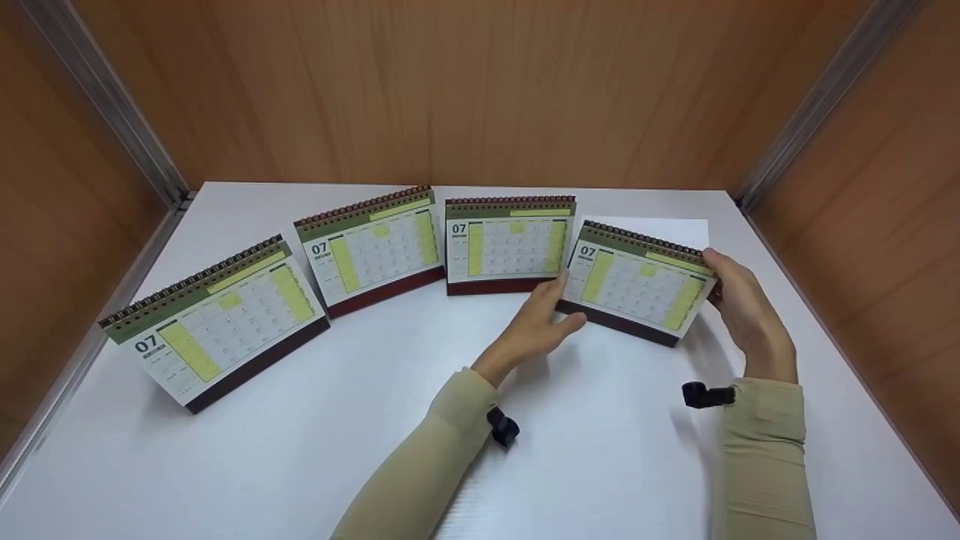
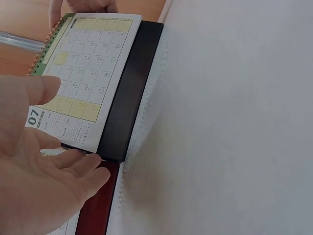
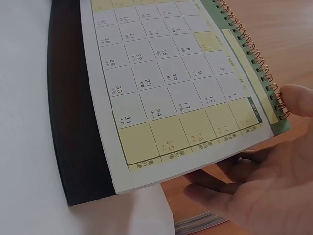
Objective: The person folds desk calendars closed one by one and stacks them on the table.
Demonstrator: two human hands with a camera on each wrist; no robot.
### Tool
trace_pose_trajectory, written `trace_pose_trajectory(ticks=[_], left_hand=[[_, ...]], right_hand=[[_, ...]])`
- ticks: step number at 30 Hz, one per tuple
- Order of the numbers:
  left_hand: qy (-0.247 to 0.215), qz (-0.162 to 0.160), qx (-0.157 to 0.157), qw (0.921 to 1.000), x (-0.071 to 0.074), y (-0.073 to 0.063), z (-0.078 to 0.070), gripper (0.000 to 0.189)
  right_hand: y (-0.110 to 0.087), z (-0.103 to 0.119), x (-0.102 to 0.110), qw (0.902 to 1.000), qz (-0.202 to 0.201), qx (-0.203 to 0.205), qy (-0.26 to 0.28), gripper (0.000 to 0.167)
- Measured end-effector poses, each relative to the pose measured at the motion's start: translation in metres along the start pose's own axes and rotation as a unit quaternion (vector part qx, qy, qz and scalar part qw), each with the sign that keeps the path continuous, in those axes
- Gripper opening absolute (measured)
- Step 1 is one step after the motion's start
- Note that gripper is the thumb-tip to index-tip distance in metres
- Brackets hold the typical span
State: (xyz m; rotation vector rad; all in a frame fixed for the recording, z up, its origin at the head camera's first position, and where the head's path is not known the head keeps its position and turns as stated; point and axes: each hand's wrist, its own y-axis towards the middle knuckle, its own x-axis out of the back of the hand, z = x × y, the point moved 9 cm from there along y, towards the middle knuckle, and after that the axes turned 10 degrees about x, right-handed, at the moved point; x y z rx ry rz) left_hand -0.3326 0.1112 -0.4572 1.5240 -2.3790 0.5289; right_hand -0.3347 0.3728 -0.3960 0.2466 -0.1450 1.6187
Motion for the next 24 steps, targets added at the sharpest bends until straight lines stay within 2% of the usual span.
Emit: trace_pose_trajectory(ticks=[6,11,19,24], left_hand=[[0.001,-0.003,-0.003,1.0,0.002,-0.001,-0.001,0.08],[-0.002,-0.003,-0.003,1.0,0.003,-0.001,0.0,0.08],[-0.004,0.002,-0.002,1.0,0.002,-0.003,0.001,0.081],[-0.002,0.002,-0.002,1.0,0.002,-0.003,0.0,0.081]], right_hand=[[0.0,0.007,0.004,0.9989,-0.044,0.014,0.006,0.078],[0.001,0.013,0.007,0.9962,-0.081,0.029,0.009,0.069],[0.0,0.016,0.012,0.99,-0.135,0.025,-0.03,0.07],[0.0,0.018,0.015,0.9862,-0.157,0.036,-0.039,0.073]])
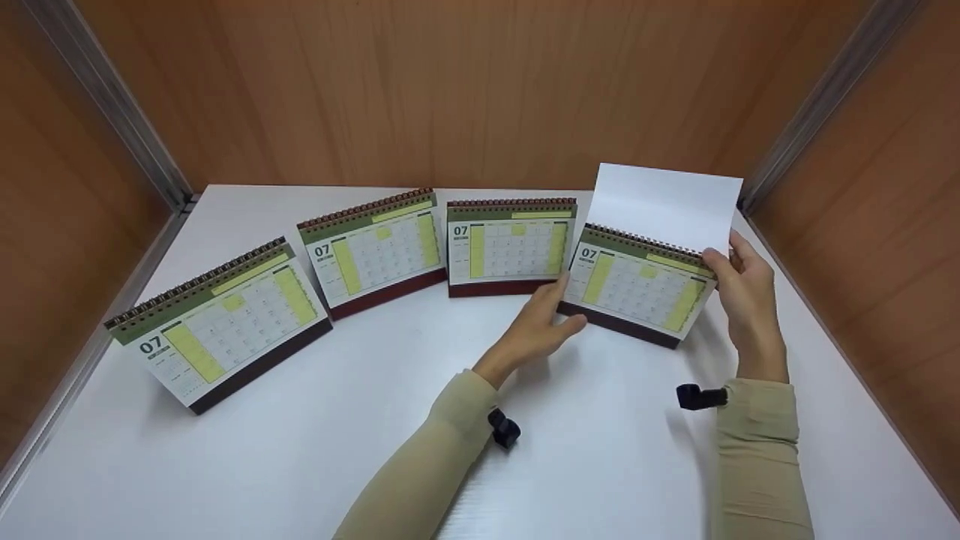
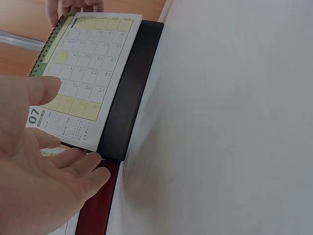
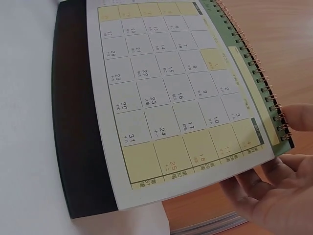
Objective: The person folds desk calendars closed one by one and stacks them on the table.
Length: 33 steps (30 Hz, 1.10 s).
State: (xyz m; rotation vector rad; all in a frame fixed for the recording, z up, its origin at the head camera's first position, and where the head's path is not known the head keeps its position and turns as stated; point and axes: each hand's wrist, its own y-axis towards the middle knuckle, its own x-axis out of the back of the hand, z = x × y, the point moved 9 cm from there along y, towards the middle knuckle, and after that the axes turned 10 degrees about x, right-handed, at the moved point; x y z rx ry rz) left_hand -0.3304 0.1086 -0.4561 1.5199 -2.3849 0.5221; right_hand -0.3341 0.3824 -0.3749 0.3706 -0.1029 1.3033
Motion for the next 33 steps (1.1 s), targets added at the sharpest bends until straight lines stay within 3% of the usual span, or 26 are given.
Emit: trace_pose_trajectory(ticks=[26,33], left_hand=[[0.005,-0.008,0.006,0.9999,0.002,-0.001,0.0,0.08],[0.007,-0.008,0.012,0.9999,0.002,-0.001,0.001,0.079]], right_hand=[[-0.001,0.01,0.013,0.9946,-0.068,0.069,-0.036,0.069],[-0.003,0.01,0.018,0.9951,-0.083,0.04,-0.036,0.065]])
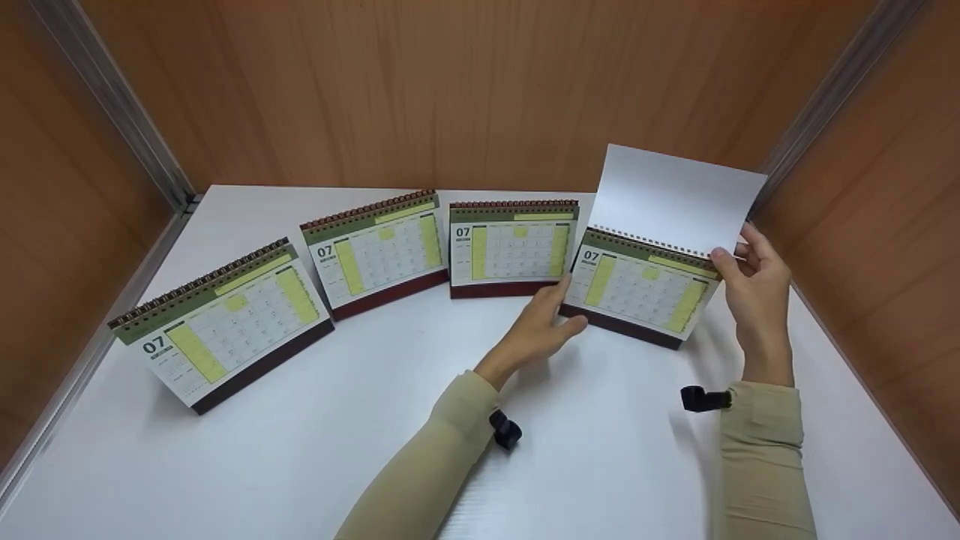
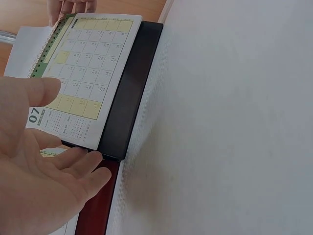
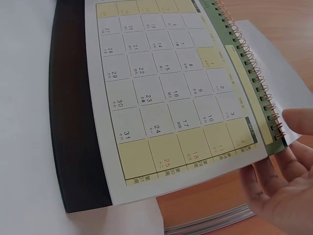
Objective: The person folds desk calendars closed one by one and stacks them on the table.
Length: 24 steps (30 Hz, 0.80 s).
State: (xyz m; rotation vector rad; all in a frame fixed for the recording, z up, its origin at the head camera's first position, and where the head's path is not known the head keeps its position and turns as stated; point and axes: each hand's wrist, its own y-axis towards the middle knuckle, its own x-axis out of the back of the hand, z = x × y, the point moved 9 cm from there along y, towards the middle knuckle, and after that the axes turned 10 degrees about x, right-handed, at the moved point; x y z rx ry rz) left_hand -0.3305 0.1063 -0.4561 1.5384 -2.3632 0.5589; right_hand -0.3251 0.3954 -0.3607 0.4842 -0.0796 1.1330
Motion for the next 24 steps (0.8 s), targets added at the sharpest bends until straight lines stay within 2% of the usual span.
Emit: trace_pose_trajectory(ticks=[3,11,24], left_hand=[[0.0,0.0,0.0,1.0,0.0002,0.0001,-0.0002,0.079],[0.0,0.001,-0.001,1.0,0.0002,0.0001,-0.0001,0.079],[-0.01,0.005,-0.006,0.9999,-0.0002,0.0006,-0.0006,0.079]], right_hand=[[-0.0004,0.0001,0.0017,0.9999,-0.001,-0.011,0.008,0.063],[-0.0024,0.0018,0.0038,0.994,0.001,-0.025,0.106,0.059],[-0.0047,0.0056,0.0103,0.9858,0.016,-0.018,0.166,0.06]])
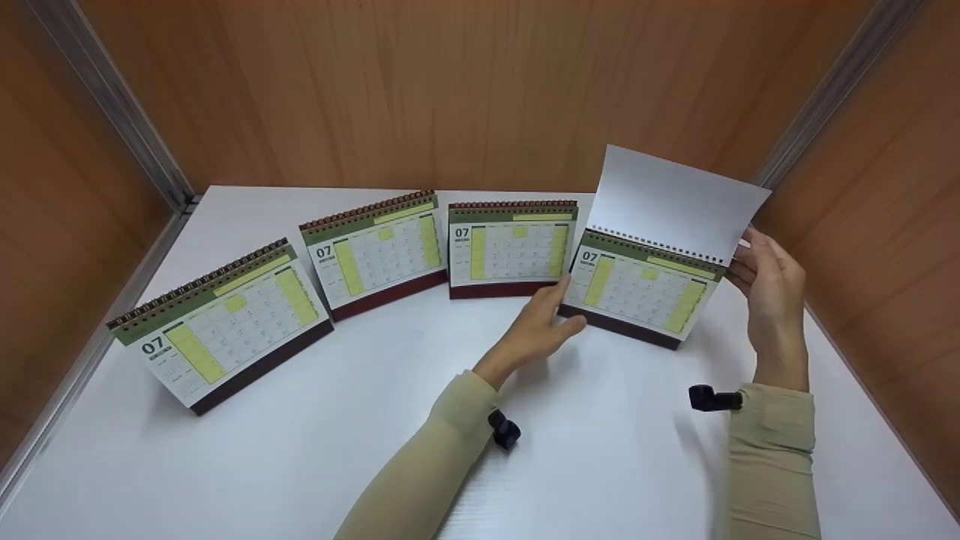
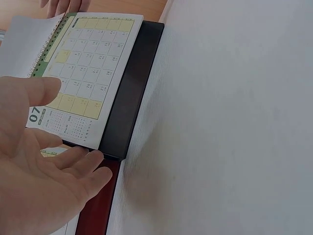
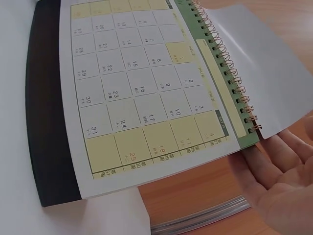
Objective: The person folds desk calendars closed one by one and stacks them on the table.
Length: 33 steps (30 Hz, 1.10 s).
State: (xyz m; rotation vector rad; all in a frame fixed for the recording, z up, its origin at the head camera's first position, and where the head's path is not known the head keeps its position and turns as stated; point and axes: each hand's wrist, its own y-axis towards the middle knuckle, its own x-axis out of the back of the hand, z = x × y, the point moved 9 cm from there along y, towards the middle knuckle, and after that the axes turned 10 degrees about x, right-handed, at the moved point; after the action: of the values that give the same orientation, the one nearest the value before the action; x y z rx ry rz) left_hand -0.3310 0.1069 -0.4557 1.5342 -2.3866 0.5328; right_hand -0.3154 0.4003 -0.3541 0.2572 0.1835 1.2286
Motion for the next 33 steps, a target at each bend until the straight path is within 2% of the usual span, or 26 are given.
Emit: trace_pose_trajectory(ticks=[8,17,28,33], left_hand=[[0.005,-0.002,-0.009,0.9999,0.001,0.0,-0.001,0.079],[0.007,-0.002,-0.009,0.9999,0.002,0.0,-0.002,0.079],[0.004,-0.005,-0.007,1.0,0.002,0.0,-0.001,0.079],[0.006,-0.004,-0.005,1.0,0.002,-0.001,0.0,0.079]], right_hand=[[0.001,-0.002,-0.003,0.999,0.02,0.0,0.041,0.048],[-0.003,0.002,-0.004,0.9953,0.075,0.013,0.06,0.051],[-0.003,0.006,-0.009,0.9919,0.083,0.046,0.085,0.048],[-0.003,0.006,-0.01,0.9915,0.087,0.047,0.084,0.049]])
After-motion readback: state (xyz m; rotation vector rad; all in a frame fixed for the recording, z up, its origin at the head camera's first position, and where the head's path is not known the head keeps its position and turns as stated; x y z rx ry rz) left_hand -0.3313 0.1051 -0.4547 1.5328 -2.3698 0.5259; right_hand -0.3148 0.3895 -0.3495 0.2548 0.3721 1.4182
